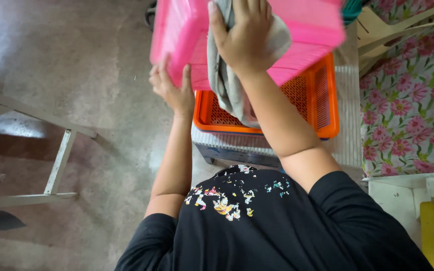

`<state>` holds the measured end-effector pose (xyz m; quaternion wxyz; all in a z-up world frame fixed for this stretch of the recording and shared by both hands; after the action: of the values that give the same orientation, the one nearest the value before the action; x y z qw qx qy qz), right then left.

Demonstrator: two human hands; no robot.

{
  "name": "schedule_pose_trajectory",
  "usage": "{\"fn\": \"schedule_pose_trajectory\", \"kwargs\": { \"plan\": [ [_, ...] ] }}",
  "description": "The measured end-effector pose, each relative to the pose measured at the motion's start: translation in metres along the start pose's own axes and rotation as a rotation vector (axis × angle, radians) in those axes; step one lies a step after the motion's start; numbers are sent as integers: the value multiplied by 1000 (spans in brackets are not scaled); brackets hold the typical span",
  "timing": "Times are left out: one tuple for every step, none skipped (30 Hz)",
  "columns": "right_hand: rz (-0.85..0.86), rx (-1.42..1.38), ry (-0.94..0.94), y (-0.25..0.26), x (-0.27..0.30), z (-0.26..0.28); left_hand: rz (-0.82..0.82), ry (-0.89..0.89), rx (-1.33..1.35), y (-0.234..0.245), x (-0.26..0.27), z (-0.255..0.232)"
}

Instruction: Wipe plastic baskets with a cloth and organize them into crates and shelves

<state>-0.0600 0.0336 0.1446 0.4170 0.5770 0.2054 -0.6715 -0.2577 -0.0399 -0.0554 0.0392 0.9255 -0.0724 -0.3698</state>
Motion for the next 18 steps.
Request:
{"fn": "schedule_pose_trajectory", "kwargs": {
  "plan": [
    [0,-1,0,-3,5,-3,-1,0,-1,-1,1,-5],
    [-19,46,23,-5,10,-4,55,-47,124,-6,2,-17],
    [-41,94,49,-9,13,-6,110,-95,252,-13,2,-29],
    [-44,94,51,-12,17,-7,107,-96,254,-17,-6,-40],
    [-40,155,80,-13,22,-8,128,-181,305,-20,-9,-59],
    [-36,216,110,-14,28,-9,149,-266,356,-23,-11,-78],
    [-34,218,109,-14,30,-14,151,-264,356,-28,-18,-87],
    [-26,198,117,-14,32,-17,194,-322,365,-36,-22,-101],
    [-15,181,124,-14,35,-21,240,-378,375,-44,-25,-115],
    [-12,187,123,-14,37,-31,245,-375,378,-51,-26,-114],
    [4,200,131,-16,39,-40,361,-379,371,-66,-23,-114],
    [19,213,138,-17,41,-50,477,-383,363,-81,-19,-114],
    [22,220,135,-15,43,-58,484,-382,367,-83,-18,-119],
    [-1,206,132,-10,43,-65,482,-388,362,-84,-17,-123],
    [-23,192,129,-5,44,-74,479,-396,358,-87,-15,-129],
    [-22,199,125,0,49,-86,487,-395,362,-87,-15,-134],
    [-49,187,89,9,53,-99,460,-374,362,-84,-17,-138],
    [-76,175,53,17,57,-111,433,-352,361,-80,-20,-141]
  ]
}}
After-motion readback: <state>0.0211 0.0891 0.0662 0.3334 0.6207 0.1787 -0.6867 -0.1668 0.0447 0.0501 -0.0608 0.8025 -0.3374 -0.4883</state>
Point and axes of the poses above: each hand's wrist, its own x-axis away from the middle knuckle, its own y-axis out of the back of the hand, z = x × y, the point moved 9 cm from there along -x, towards the middle knuckle, and after that the axes turned 10 degrees about -z, right-handed, at the moved point
